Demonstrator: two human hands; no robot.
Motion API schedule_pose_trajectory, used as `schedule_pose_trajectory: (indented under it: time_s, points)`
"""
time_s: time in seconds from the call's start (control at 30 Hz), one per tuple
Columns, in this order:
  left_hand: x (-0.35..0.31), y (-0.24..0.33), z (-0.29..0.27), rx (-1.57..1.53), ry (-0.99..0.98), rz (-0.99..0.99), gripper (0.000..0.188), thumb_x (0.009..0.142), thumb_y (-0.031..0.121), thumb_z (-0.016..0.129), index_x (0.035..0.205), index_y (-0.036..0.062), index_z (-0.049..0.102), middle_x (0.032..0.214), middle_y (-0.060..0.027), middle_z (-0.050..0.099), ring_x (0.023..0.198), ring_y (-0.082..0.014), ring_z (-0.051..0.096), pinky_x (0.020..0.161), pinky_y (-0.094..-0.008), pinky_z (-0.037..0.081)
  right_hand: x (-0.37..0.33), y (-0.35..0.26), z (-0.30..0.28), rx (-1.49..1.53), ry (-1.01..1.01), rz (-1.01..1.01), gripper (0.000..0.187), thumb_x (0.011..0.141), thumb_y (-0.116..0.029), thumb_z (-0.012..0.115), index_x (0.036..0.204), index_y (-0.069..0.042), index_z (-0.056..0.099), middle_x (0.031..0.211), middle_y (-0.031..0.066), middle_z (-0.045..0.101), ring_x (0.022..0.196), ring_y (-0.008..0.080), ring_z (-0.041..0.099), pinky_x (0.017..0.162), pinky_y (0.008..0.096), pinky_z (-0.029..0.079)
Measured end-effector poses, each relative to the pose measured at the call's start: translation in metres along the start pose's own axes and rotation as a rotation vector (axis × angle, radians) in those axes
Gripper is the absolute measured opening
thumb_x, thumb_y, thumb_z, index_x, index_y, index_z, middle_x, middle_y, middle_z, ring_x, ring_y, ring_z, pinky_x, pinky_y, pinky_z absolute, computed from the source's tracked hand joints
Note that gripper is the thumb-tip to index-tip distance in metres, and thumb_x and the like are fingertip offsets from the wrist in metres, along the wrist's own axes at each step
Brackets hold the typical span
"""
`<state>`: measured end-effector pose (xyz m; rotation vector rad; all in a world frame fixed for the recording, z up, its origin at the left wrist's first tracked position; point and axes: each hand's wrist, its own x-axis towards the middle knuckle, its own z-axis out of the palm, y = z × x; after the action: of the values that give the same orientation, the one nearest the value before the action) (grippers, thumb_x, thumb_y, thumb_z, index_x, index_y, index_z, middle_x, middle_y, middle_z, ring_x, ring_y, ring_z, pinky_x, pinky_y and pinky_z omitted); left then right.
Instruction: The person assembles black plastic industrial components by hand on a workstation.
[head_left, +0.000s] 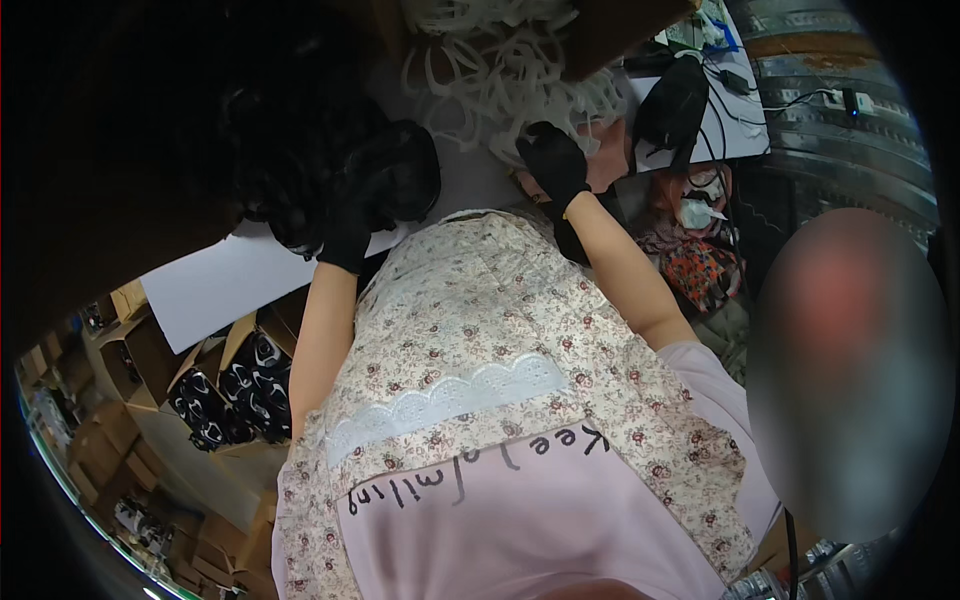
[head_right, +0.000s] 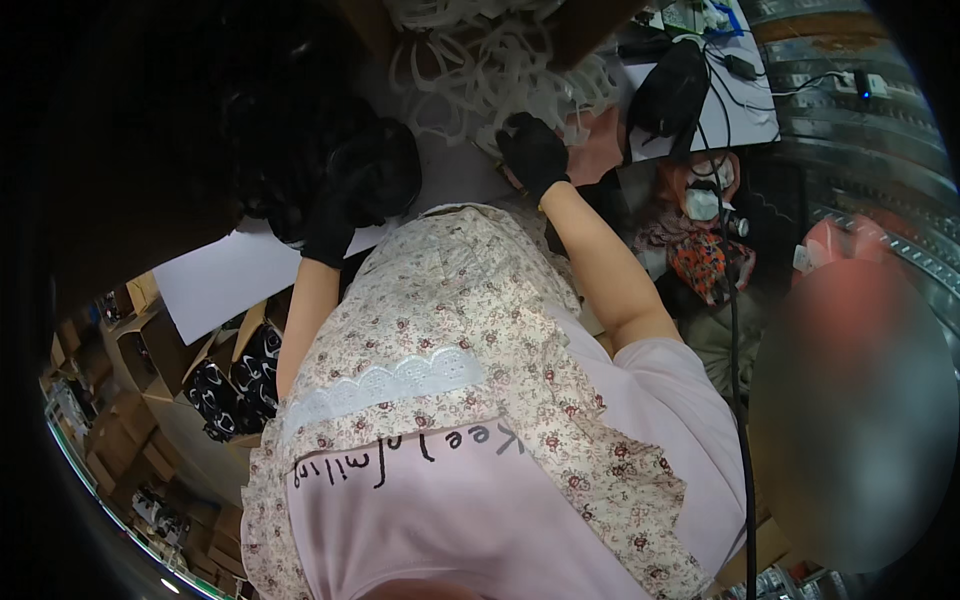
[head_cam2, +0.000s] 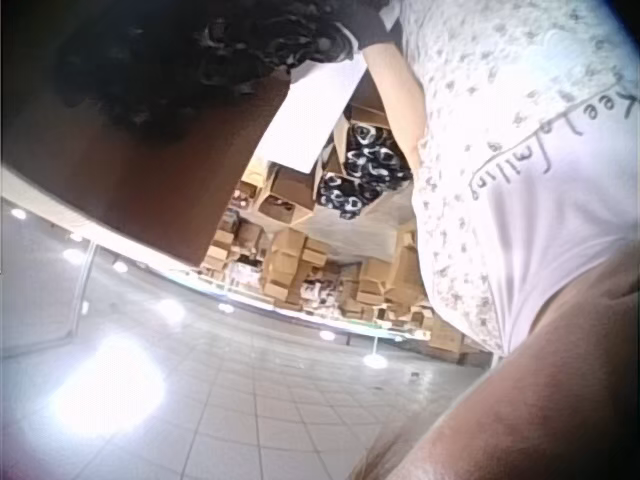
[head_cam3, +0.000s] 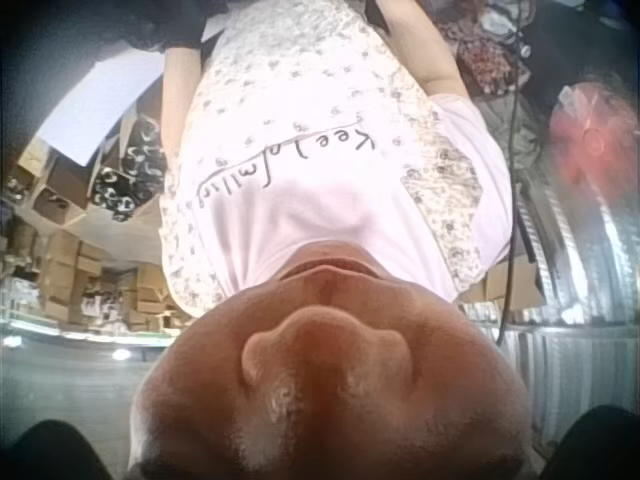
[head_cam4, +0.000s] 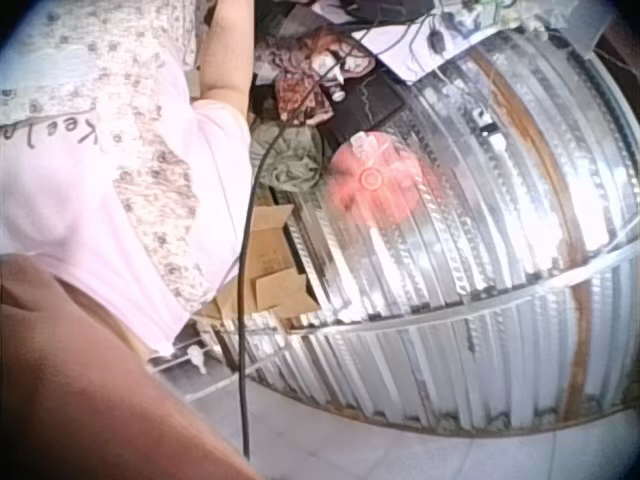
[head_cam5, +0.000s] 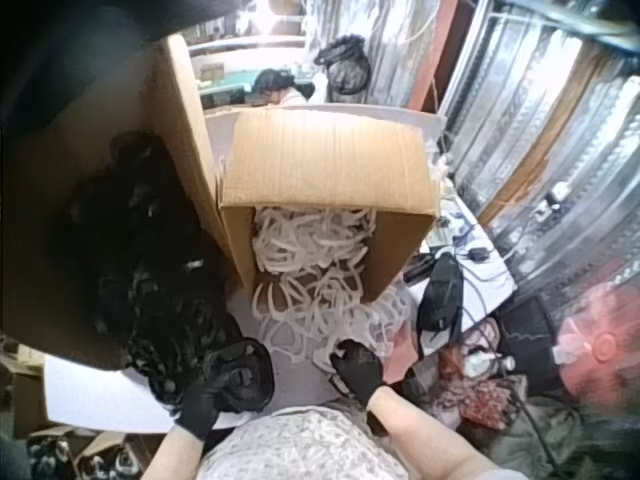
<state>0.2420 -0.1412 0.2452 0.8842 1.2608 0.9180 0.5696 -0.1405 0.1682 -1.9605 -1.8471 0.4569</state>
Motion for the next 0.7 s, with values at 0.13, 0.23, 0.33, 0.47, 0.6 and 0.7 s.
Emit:
schedule_pose_trajectory:
  time_s: [0.13, 0.23, 0.33, 0.47, 0.6, 0.7]
  points:
    - [0.019, -0.054, -0.040, -0.482, 0.047, -0.118, 0.040, 0.095, 0.015, 0.057, 0.132, 0.0010, 0.054, 0.132, -0.0103, 0.056, 0.120, -0.0187, 0.053, 0.102, -0.0327, 0.044, 0.021, -0.018, -0.026, -0.119, 0.170, -0.102, 0.041, 0.080, -0.027, 0.067, 0.116, -0.010, 0.060, 0.111, 0.0146, 0.059, 0.098, 0.0337, 0.061, 0.081, 0.0439, 0.050]
    - [0.006, -0.006, -0.017, -0.394, 0.005, 0.052, 0.037, 0.096, 0.015, 0.057, 0.131, 0.0019, 0.054, 0.128, -0.0085, 0.058, 0.113, -0.0210, 0.058, 0.099, -0.0334, 0.047, 0.036, 0.006, -0.017, -0.225, 0.146, -0.077, 0.039, 0.081, -0.031, 0.064, 0.114, -0.012, 0.059, 0.112, 0.0148, 0.059, 0.100, 0.0334, 0.061, 0.081, 0.0454, 0.050]
    - [0.019, -0.015, -0.014, -0.723, -0.032, 0.053, 0.034, 0.098, 0.016, 0.053, 0.130, 0.0021, 0.053, 0.129, -0.0089, 0.057, 0.115, -0.0199, 0.057, 0.099, -0.0333, 0.047, 0.060, 0.033, -0.001, -0.351, 0.059, -0.082, 0.036, 0.083, -0.036, 0.059, 0.109, -0.012, 0.063, 0.108, 0.0157, 0.064, 0.101, 0.0336, 0.061, 0.083, 0.0471, 0.050]
    - [0.012, -0.010, -0.006, -0.502, 0.012, 0.114, 0.040, 0.099, 0.020, 0.051, 0.135, 0.0010, 0.048, 0.133, -0.0117, 0.055, 0.120, -0.0246, 0.053, 0.104, -0.0368, 0.044, 0.089, -0.002, -0.046, 0.023, 0.167, -0.066, 0.035, 0.086, -0.033, 0.062, 0.107, -0.006, 0.068, 0.107, 0.0180, 0.067, 0.095, 0.0351, 0.065, 0.080, 0.0440, 0.052]
    - [0.020, 0.010, 0.007, -0.686, 0.048, 0.092, 0.039, 0.097, 0.017, 0.056, 0.132, 0.0012, 0.051, 0.129, -0.0120, 0.057, 0.117, -0.0243, 0.056, 0.102, -0.0370, 0.046, 0.094, -0.025, -0.057, -0.104, 0.353, -0.253, 0.031, 0.087, -0.032, 0.065, 0.104, -0.006, 0.068, 0.100, 0.0191, 0.067, 0.083, 0.0359, 0.066, 0.072, 0.0432, 0.052]
    - [0.019, 0.006, 0.004, -0.726, 0.060, 0.033, 0.039, 0.093, 0.012, 0.060, 0.130, 0.0020, 0.053, 0.126, -0.0118, 0.059, 0.114, -0.0238, 0.058, 0.099, -0.0366, 0.048, 0.088, -0.043, -0.058, 0.014, 0.410, -0.313, 0.027, 0.086, -0.020, 0.066, 0.108, -0.005, 0.066, 0.098, 0.0177, 0.067, 0.081, 0.0342, 0.066, 0.071, 0.0407, 0.051]
